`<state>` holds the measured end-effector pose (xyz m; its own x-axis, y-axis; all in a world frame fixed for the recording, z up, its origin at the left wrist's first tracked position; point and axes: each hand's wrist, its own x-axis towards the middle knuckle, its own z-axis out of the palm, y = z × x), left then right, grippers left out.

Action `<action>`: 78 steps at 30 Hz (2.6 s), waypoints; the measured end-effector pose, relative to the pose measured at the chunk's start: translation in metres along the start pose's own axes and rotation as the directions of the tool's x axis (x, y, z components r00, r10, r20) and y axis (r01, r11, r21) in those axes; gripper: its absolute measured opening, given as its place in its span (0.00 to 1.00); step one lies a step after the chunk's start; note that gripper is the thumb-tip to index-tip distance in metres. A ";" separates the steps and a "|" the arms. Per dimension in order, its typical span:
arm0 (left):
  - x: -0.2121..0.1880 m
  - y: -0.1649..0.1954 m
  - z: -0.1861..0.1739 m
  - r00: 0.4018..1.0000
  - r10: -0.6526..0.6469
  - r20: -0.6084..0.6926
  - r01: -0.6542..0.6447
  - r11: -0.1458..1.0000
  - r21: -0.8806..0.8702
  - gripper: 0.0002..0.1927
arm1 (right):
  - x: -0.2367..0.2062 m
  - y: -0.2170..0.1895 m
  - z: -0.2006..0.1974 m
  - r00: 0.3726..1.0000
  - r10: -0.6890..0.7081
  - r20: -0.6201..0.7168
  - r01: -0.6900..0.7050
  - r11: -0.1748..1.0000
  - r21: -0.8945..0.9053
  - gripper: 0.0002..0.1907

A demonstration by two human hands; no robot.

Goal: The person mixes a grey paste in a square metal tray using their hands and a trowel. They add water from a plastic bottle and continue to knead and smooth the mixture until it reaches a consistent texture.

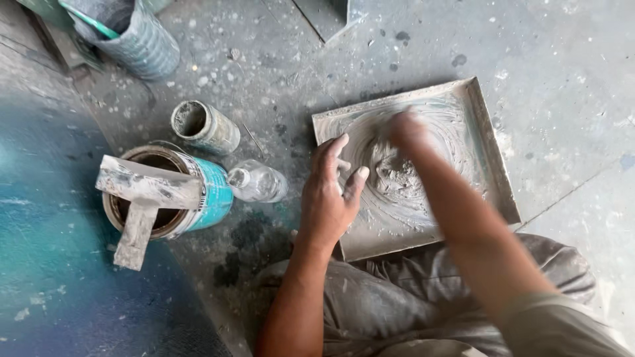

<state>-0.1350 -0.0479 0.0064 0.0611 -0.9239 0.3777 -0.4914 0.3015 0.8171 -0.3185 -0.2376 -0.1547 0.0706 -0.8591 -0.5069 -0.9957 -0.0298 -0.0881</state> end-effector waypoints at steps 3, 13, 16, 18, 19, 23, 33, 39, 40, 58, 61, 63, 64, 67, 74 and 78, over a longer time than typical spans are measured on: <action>-0.003 -0.007 0.002 1.000 -0.009 -0.012 0.009 1.000 0.005 0.30 | -0.041 -0.060 0.062 0.896 -0.314 -0.314 0.129 0.861 -0.492 0.28; -0.008 -0.015 0.000 0.999 -0.031 -0.016 0.030 0.999 -0.022 0.31 | -0.123 0.113 0.077 0.676 -0.533 0.509 0.662 0.742 -0.103 0.16; -0.007 -0.021 0.007 0.998 -0.058 0.007 0.057 0.997 0.048 0.32 | -0.098 0.146 0.012 0.805 -0.479 0.350 0.534 0.842 -0.074 0.12; -0.008 -0.023 0.012 0.998 -0.052 0.023 0.051 0.997 0.051 0.32 | -0.090 0.147 -0.014 0.804 -0.594 0.010 0.594 0.804 -0.028 0.10; -0.007 -0.025 0.014 0.999 -0.039 0.017 0.038 0.998 0.055 0.32 | -0.091 0.146 -0.021 0.777 -0.617 -0.126 0.620 0.784 -0.016 0.08; -0.009 -0.024 0.020 0.999 -0.011 0.047 0.009 0.999 0.049 0.33 | -0.105 0.137 -0.016 0.713 -0.539 -0.448 0.638 0.764 0.095 0.05; -0.024 -0.017 0.025 0.985 -0.070 0.156 0.060 0.996 0.068 0.33 | -0.118 0.100 0.120 0.427 0.816 -0.390 0.247 0.310 0.918 0.12; -0.004 -0.014 0.029 0.982 -0.101 0.158 0.090 0.993 0.071 0.32 | -0.025 0.095 0.097 0.874 0.352 -0.336 0.346 0.035 0.938 0.16; -0.001 -0.015 0.031 0.982 -0.106 0.158 0.097 0.993 0.068 0.31 | -0.004 0.097 0.075 0.934 0.226 -0.278 0.285 -0.001 0.958 0.15; -0.006 -0.010 0.033 0.968 -0.132 0.211 0.111 0.988 0.108 0.31 | -0.014 0.133 0.054 0.860 -0.504 -0.077 0.447 0.818 -0.361 0.28; -0.003 -0.009 0.034 0.964 -0.142 0.224 0.111 0.983 0.145 0.33 | 0.023 0.135 0.032 0.888 -0.159 -0.432 0.055 0.969 -0.243 0.25; -0.002 -0.007 0.032 0.971 -0.137 0.193 0.110 0.983 0.144 0.31 | 0.026 0.133 0.024 0.923 -0.104 -0.369 -0.122 0.834 -0.539 0.28; -0.003 -0.005 0.030 0.971 -0.150 0.185 0.122 0.981 0.152 0.31 | 0.022 0.138 0.027 0.954 -0.092 -0.284 -0.073 0.850 -0.521 0.28; -0.006 -0.002 0.026 0.973 -0.158 0.165 0.138 0.982 0.128 0.31 | -0.006 0.152 0.044 0.986 0.021 -0.163 -0.068 0.956 -0.284 0.25; -0.024 -0.006 0.028 0.986 -0.071 0.149 0.064 0.997 0.053 0.31 | -0.090 0.152 0.109 0.896 0.368 -0.250 -0.433 0.851 -0.298 0.25; -0.038 -0.006 0.022 0.982 -0.131 0.134 0.137 0.990 -0.038 0.32 | -0.119 0.164 0.092 0.938 0.278 0.207 -0.233 0.948 -0.217 0.26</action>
<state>-0.1538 -0.0199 -0.0221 0.0081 -0.9785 0.2059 -0.4454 0.1809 0.8769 -0.4844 -0.0935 -0.1874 -0.1977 -0.7084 -0.6776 -0.9735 0.0609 0.2204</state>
